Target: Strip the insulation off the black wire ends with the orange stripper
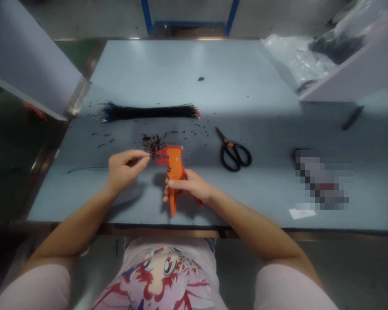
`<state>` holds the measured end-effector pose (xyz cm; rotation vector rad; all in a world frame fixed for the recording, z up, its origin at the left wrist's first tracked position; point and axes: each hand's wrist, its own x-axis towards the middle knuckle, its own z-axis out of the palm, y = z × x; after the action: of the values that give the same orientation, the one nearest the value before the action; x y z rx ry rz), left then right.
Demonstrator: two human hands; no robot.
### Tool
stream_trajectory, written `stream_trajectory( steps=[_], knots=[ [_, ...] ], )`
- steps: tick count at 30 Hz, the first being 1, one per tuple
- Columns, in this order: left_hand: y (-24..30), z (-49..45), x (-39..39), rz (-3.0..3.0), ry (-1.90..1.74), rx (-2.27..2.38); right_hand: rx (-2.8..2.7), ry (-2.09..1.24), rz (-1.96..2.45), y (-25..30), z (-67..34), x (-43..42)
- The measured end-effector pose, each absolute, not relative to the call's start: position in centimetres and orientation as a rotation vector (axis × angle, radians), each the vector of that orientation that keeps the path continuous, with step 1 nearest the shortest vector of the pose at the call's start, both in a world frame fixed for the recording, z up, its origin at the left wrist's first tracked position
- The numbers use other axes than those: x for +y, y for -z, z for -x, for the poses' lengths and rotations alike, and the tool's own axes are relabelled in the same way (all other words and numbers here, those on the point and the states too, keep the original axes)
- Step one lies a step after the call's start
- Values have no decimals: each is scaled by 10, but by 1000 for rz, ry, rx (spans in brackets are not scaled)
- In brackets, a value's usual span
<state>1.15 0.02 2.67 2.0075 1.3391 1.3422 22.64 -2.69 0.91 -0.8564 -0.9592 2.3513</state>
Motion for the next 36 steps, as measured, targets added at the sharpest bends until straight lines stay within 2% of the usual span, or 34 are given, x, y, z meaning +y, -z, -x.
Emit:
stream_trajectory(
  steps=[36],
  knots=[
    [-29,-17,-6,-2083,-1323,1292,-1019,-2308,831,-22,-226,-33]
  ],
)
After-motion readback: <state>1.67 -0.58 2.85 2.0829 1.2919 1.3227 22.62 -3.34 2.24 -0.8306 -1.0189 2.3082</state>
